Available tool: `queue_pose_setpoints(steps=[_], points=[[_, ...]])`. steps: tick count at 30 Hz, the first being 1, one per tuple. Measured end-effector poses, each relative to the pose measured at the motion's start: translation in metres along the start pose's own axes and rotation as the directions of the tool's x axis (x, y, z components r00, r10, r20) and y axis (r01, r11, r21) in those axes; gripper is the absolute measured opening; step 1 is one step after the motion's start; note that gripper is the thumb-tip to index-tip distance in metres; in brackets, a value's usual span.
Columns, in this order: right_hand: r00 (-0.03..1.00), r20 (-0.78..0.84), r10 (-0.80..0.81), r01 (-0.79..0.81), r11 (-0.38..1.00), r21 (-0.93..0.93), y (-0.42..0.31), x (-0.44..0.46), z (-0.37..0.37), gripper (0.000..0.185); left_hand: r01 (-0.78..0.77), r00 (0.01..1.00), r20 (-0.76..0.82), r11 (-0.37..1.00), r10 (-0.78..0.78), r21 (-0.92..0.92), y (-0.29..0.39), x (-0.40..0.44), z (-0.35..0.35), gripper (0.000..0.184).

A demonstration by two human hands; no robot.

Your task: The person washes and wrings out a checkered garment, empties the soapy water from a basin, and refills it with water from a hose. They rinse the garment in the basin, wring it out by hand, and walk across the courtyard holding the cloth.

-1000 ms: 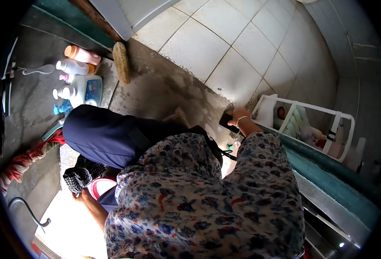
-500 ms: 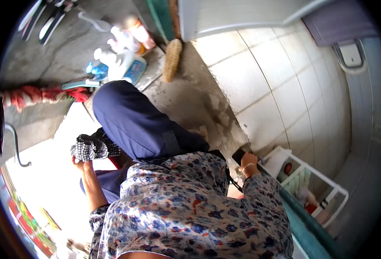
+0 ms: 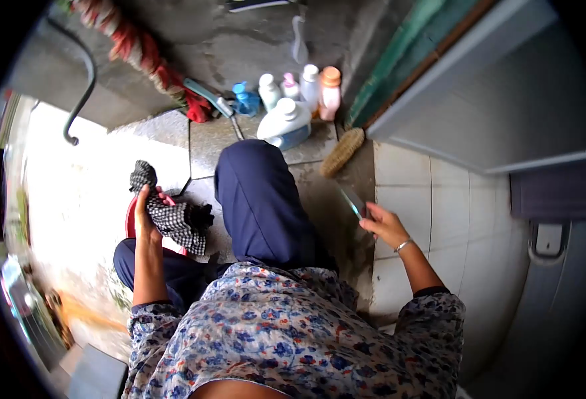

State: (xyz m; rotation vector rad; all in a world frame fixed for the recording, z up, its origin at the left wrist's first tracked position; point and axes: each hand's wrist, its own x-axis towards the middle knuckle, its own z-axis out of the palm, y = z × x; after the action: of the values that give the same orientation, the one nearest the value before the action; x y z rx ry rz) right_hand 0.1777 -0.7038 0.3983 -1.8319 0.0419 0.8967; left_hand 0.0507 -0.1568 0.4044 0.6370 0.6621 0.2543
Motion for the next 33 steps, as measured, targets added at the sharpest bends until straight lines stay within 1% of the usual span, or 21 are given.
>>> queue_pose_setpoints(steps=[1, 3, 4, 6, 8, 9, 10, 12, 13, 16, 18, 20, 22, 24, 25, 26, 28, 29, 30, 32, 33], points=[[0.957, 0.014, -0.290, 0.288, 0.955, 0.075, -0.020, 0.022, 0.006, 0.073, -0.019, 0.999, -0.038, 0.995, 0.023, 0.096, 0.005, -0.013, 0.015, 0.025], [0.844, 0.134, -0.519, 0.534, 0.793, -0.291, -0.120, 0.031, 0.029, 0.078, -0.077, 0.994, -0.052, 0.972, 0.091, 0.224, 0.010, -0.022, 0.026, 0.025], [0.744, 0.241, -0.623, 0.656, 0.613, -0.441, -0.174, 0.030, 0.052, 0.080, -0.084, 0.993, -0.056, 0.952, 0.105, 0.296, 0.026, -0.029, 0.031, 0.027], [0.613, 0.457, -0.644, 0.757, 0.315, -0.572, -0.240, 0.041, 0.086, 0.084, -0.072, 0.997, 0.002, 0.952, 0.075, 0.297, 0.029, -0.026, 0.030, 0.028], [0.432, 0.648, -0.627, 0.869, 0.095, -0.486, -0.278, 0.060, 0.124, 0.085, -0.079, 0.997, 0.042, 0.962, 0.070, 0.262, 0.035, -0.028, 0.037, 0.030], [0.400, 0.715, -0.574, 0.877, 0.013, -0.480, -0.291, 0.070, 0.140, 0.086, -0.065, 0.997, 0.047, 0.974, 0.056, 0.219, 0.037, -0.031, 0.045, 0.032], [0.276, 0.768, -0.578, 0.914, -0.091, -0.396, -0.298, 0.078, 0.157, 0.085, -0.051, 0.998, 0.057, 0.983, 0.041, 0.177, 0.038, -0.033, 0.052, 0.035], [0.325, 0.842, -0.430, 0.913, -0.090, -0.398, -0.323, 0.065, 0.178, 0.086, -0.061, 0.996, 0.072, 0.977, 0.047, 0.204, 0.047, -0.051, 0.074, 0.035], [0.239, 0.870, -0.431, 0.934, -0.142, -0.327, -0.324, 0.074, 0.185, 0.087, -0.066, 0.996, 0.083, 0.957, 0.044, 0.281, 0.048, -0.048, 0.074, 0.036], [0.239, 0.887, -0.394, 0.936, -0.148, -0.318, -0.332, 0.082, 0.190, 0.087, -0.059, 0.996, 0.089, 0.925, 0.027, 0.374, 0.050, -0.051, 0.075, 0.042], [0.299, 0.889, -0.346, 0.925, -0.123, -0.358, -0.342, 0.070, 0.192, 0.088, -0.022, 1.000, 0.015, 0.921, 0.017, 0.390, 0.058, -0.064, 0.085, 0.045], [0.208, 0.900, -0.383, 0.954, -0.124, -0.273, -0.337, 0.077, 0.188, 0.089, 0.007, 0.999, 0.034, 0.943, -0.019, 0.333, 0.053, -0.053, 0.087, 0.040], [0.194, 0.901, -0.388, 0.957, -0.125, -0.260, -0.330, 0.077, 0.184, 0.089, 0.007, 0.998, 0.061, 0.968, -0.023, 0.252, 0.046, -0.047, 0.084, 0.033], [0.228, 0.857, -0.462, 0.969, 0.020, -0.248, -0.322, 0.076, 0.177, 0.091, 0.014, 1.000, 0.025, 0.977, -0.019, 0.212, 0.045, -0.052, 0.097, 0.027], [0.363, 0.814, -0.454, 0.930, 0.238, -0.282, -0.325, 0.061, 0.173, 0.094, 0.044, 0.996, 0.071, 0.976, -0.060, 0.212, 0.045, -0.048, 0.090, 0.029], [0.355, 0.774, -0.525, 0.932, 0.260, -0.251, -0.318, 0.063, 0.167, 0.096, 0.066, 0.990, 0.109, 0.975, -0.091, 0.212, 0.042, -0.042, 0.086, 0.030], [0.557, 0.566, -0.607, 0.772, 0.630, -0.084, -0.286, 0.071, 0.161, 0.094, 0.063, 0.989, 0.117, 0.968, -0.093, 0.242, 0.041, -0.049, 0.091, 0.030], [0.571, 0.493, -0.657, 0.674, 0.718, 0.177, -0.271, 0.075, 0.159, 0.099, 0.060, 0.990, 0.107, 0.970, -0.087, 0.234, 0.042, -0.057, 0.098, 0.029], [0.574, 0.485, -0.660, 0.675, 0.717, 0.176, -0.260, 0.075, 0.159, 0.099, 0.054, 0.992, 0.098, 0.973, -0.078, 0.226, 0.042, -0.060, 0.103, 0.028], [0.648, 0.334, -0.685, 0.429, 0.690, 0.583, -0.238, 0.067, 0.166, 0.105, 0.059, 0.979, 0.176, 0.970, -0.103, 0.238, 0.034, -0.048, 0.092, 0.026], [0.688, 0.371, -0.623, 0.352, 0.735, 0.580, -0.229, 0.055, 0.169, 0.108, 0.103, 0.979, 0.146, 0.965, -0.141, 0.239, 0.033, -0.049, 0.094, 0.026]])
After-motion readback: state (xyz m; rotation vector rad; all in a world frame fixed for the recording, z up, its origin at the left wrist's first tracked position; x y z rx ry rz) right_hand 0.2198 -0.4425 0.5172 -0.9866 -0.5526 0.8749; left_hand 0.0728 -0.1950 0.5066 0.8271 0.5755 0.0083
